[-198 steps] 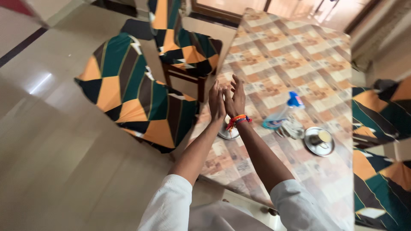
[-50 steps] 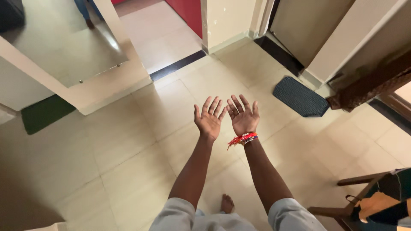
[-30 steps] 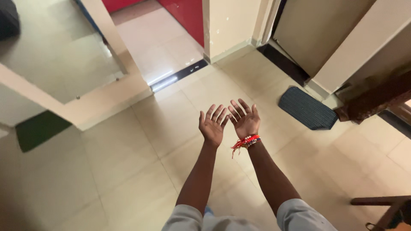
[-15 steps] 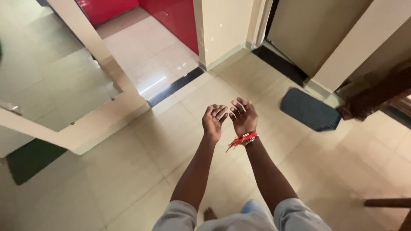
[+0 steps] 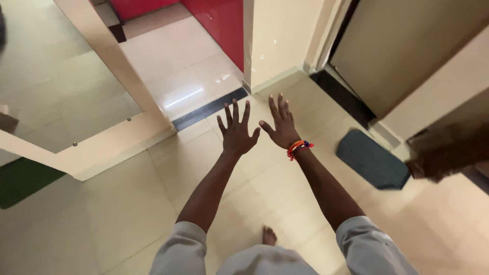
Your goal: The person moves a cup and saucer from a kitchen counter to a dining table, sprays the table surface with a liquid from a bottle, and wipes it with a cloth.
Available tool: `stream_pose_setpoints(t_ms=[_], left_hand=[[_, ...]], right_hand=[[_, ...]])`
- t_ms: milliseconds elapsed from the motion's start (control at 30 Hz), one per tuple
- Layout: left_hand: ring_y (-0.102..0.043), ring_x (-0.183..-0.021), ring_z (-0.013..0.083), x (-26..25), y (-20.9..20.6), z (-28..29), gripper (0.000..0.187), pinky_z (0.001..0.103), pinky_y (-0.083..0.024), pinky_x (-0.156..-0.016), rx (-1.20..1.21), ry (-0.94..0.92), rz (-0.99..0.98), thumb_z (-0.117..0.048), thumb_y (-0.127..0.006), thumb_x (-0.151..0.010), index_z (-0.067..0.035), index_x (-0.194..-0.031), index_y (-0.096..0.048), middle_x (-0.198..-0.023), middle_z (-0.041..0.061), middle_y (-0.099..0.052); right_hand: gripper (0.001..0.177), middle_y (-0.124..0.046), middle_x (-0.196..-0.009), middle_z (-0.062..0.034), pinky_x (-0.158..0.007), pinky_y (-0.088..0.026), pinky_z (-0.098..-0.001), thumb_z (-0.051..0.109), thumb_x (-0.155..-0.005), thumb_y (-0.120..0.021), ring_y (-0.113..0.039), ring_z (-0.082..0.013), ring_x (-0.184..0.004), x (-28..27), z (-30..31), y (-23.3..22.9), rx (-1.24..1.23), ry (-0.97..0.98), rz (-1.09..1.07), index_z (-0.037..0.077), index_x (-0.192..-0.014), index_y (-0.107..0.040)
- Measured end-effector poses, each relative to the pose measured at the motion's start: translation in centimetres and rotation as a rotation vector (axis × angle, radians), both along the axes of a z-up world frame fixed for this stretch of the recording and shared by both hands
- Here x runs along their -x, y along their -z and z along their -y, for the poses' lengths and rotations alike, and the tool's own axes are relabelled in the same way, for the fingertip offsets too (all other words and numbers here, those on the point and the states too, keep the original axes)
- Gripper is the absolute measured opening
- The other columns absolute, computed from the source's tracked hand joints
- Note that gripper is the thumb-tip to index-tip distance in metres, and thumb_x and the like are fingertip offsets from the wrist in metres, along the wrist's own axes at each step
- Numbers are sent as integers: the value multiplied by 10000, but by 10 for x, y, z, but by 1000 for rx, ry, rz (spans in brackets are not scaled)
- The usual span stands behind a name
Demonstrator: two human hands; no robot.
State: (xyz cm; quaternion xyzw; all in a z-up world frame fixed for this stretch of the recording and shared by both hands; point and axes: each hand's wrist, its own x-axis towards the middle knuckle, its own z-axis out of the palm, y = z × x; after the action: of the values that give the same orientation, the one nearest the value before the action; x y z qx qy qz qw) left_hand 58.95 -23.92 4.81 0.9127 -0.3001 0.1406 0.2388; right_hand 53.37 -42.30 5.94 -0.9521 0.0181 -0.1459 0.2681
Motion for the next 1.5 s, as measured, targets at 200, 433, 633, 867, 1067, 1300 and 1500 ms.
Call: stream_pose_setpoints(t_ms=[200, 433, 633, 867, 1067, 1300, 1500], left_hand=[[32, -1560, 477, -44, -8, 29, 972, 734, 23, -1180, -63, -81, 116, -469, -681, -859, -225, -1651, -174, -1702, 234, -35], [15, -1570, 449, -110, 12, 34, 978, 724, 18, -1183, -102, -150, 75, -427, -699, -829, -186, -1640, -208, -1700, 227, -46], [-21, -1563, 439, -194, 23, 9, 963, 730, -58, -1175, -88, -132, -30, -427, -717, -828, -163, -1615, -231, -1684, 228, -96], [-265, -1479, 432, -295, 11, -11, 807, 681, -195, -1146, 38, -64, 24, -353, -737, -823, -84, -1512, -413, -1556, 236, -353], [-663, -1000, 294, -377, 39, -13, 314, 442, -522, -897, 334, -34, -286, -282, -722, -856, -59, -1064, -647, -1088, 126, -658], [-676, -1022, 267, -463, 60, -5, 304, 428, -525, -872, 1644, 243, -1252, -373, -613, -981, -90, -1092, -626, -1152, 104, -697], [-453, -1444, 303, -491, 5, 14, 729, 523, -392, -1141, 1961, 576, -1260, -624, -485, -965, -133, -1502, -447, -1530, 127, -505]], right_hand=[[950, 118, -1721, -122, -1177, -68, -727, 718, -931, -490, 77, -492, -1555, -63, 17, 0, 193, -23, -170, 295, -1663, -56], [885, 81, -1736, -95, -1176, -52, -734, 693, -963, -470, 34, -457, -1572, -129, 10, 3, 318, -38, -139, 306, -1662, -89], [879, 47, -1724, -122, -1180, -74, -707, 686, -967, -473, 4, -434, -1566, -214, 2, 16, 362, -41, -113, 267, -1655, -120], [769, -353, -1570, -195, -1167, -245, -609, 561, -926, -649, -306, -415, -1468, -300, -17, 4, 301, 37, 59, 115, -1507, -414], [334, -636, -1085, -126, -945, -539, -419, 317, -923, -682, -636, -282, -1039, -358, -24, 16, -103, -6, 229, 36, -1088, -606], [110, -643, -881, -69, -856, -572, -430, 186, -1041, -602, -647, -225, -859, -455, 12, 64, -1604, -61, 168, 81, -1013, -593], [454, -639, -1305, -135, -1132, -456, -496, 419, -1043, -518, -596, -309, -1242, -495, 24, 37, -2018, -265, 183, 49, -1295, -595]])
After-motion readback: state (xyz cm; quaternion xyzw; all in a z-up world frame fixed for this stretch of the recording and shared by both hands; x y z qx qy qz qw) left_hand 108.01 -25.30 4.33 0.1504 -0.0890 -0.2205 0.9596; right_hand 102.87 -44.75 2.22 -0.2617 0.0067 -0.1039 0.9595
